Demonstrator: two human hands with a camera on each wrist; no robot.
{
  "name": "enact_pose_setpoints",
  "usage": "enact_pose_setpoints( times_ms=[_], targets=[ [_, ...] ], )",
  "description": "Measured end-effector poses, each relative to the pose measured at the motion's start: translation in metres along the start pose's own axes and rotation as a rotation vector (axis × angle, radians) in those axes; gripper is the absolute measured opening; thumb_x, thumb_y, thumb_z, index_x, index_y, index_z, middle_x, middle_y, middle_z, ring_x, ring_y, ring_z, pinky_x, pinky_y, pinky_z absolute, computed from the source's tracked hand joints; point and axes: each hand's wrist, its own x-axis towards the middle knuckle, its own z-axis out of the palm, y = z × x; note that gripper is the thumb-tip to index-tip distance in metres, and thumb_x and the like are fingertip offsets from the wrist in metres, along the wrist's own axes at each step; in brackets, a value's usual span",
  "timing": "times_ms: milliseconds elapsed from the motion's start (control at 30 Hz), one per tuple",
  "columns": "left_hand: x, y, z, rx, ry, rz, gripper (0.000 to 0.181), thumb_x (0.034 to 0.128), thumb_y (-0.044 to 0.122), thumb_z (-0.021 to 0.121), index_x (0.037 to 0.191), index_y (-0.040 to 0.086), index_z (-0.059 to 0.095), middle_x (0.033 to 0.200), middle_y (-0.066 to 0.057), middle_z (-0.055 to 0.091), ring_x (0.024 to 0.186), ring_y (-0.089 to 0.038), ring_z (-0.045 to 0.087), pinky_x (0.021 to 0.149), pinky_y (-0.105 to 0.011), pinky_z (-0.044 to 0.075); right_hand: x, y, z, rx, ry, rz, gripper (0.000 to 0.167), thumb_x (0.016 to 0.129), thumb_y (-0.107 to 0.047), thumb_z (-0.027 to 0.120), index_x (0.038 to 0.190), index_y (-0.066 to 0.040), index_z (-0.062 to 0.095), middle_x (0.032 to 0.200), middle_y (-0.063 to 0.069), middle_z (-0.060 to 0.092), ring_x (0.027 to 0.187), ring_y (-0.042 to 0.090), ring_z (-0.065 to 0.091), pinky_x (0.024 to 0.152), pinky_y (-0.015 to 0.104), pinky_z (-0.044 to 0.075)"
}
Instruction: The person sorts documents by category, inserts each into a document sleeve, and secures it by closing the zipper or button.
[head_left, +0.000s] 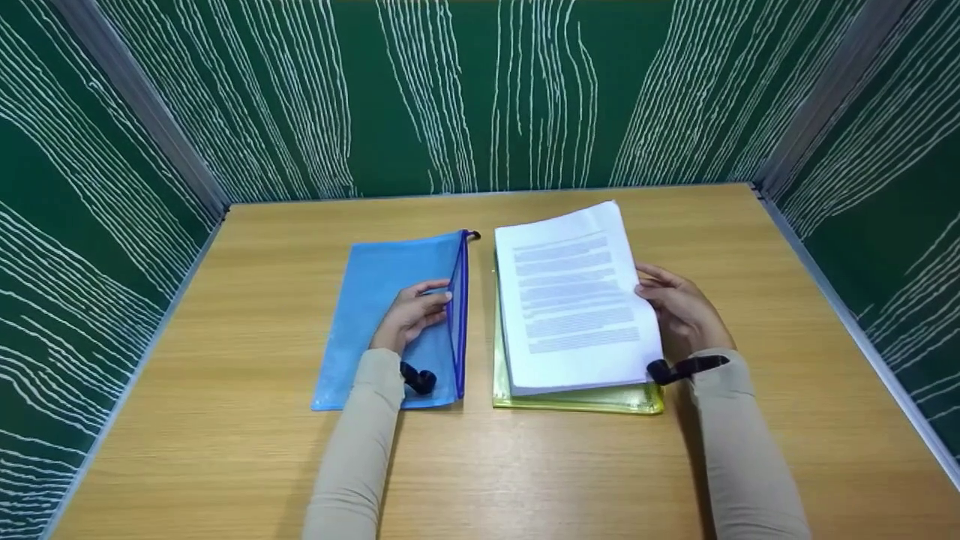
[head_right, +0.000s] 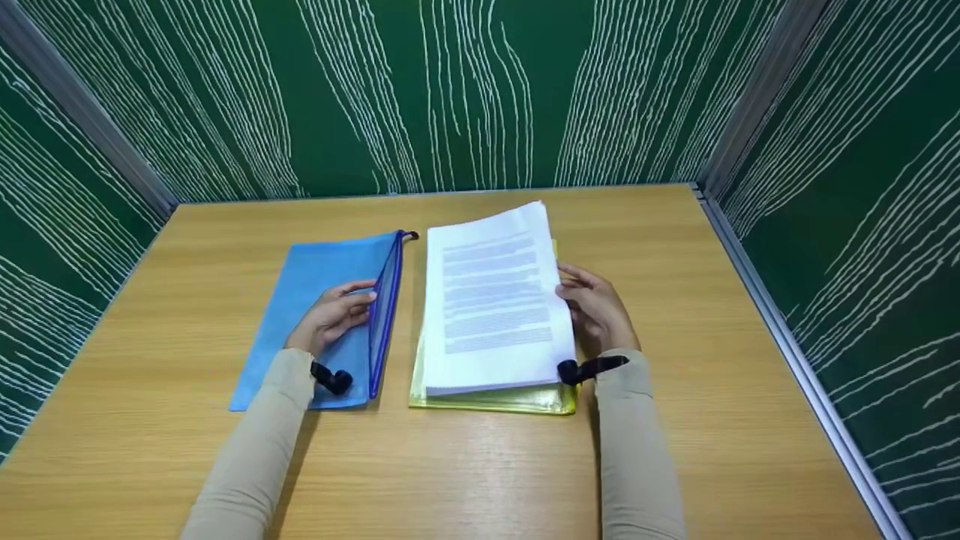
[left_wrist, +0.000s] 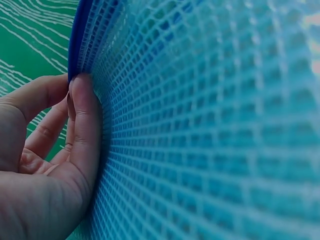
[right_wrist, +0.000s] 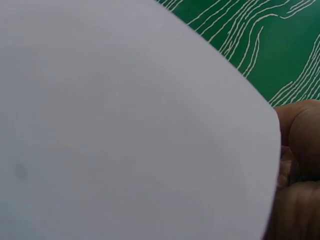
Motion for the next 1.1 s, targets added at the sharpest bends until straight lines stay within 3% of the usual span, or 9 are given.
enact_pose_setpoints(
  times_ms=[300,533,900,1100],
  targets=[
    [0.003,-0.007,0.013,-0.016,-0.021,0.009,0.040,0.0880,0.006,0.068,0.127,0.008,0.061,0.093,-0.005,0.066,0.072,-0.013,0.064,0.069,-0.025,0.054,0.010,0.006,0.017,0.020,-0.034,0.011,0.046,0.091,-0.004,0.063,0.133,-0.021,0.058,0.093,-0.007,0.068,0.080,0.006,0.065,0.070,0.019,0.055],
    [0.005,-0.010,0.018,-0.024,-0.021,0.000,0.039,0.0868,0.007,0.070,0.126,0.010,0.062,0.094,-0.006,0.067,0.077,-0.014,0.065,0.071,-0.026,0.055,0.013,0.007,0.021,0.000,-0.050,0.023,0.058,0.091,-0.005,0.063,0.145,-0.015,0.044,0.097,-0.007,0.064,0.081,0.004,0.063,0.070,0.018,0.054],
    [0.004,-0.010,0.020,-0.035,-0.037,0.006,0.042,0.0868,0.005,0.069,0.128,0.007,0.060,0.091,-0.005,0.065,0.071,-0.012,0.063,0.067,-0.025,0.054,0.016,0.007,0.029,0.000,-0.078,0.017,0.057,0.094,-0.005,0.059,0.147,-0.015,0.040,0.100,-0.006,0.065,0.078,0.007,0.067,0.064,0.019,0.055],
    [0.001,-0.009,0.022,-0.047,-0.055,-0.005,0.041,0.0865,0.005,0.069,0.127,0.007,0.061,0.101,-0.007,0.065,0.071,-0.013,0.063,0.067,-0.025,0.054,0.019,0.009,0.034,0.020,-0.084,0.030,0.058,0.094,-0.003,0.059,0.147,-0.013,0.040,0.099,-0.004,0.064,0.078,0.007,0.067,0.065,0.020,0.056]
  ],
)
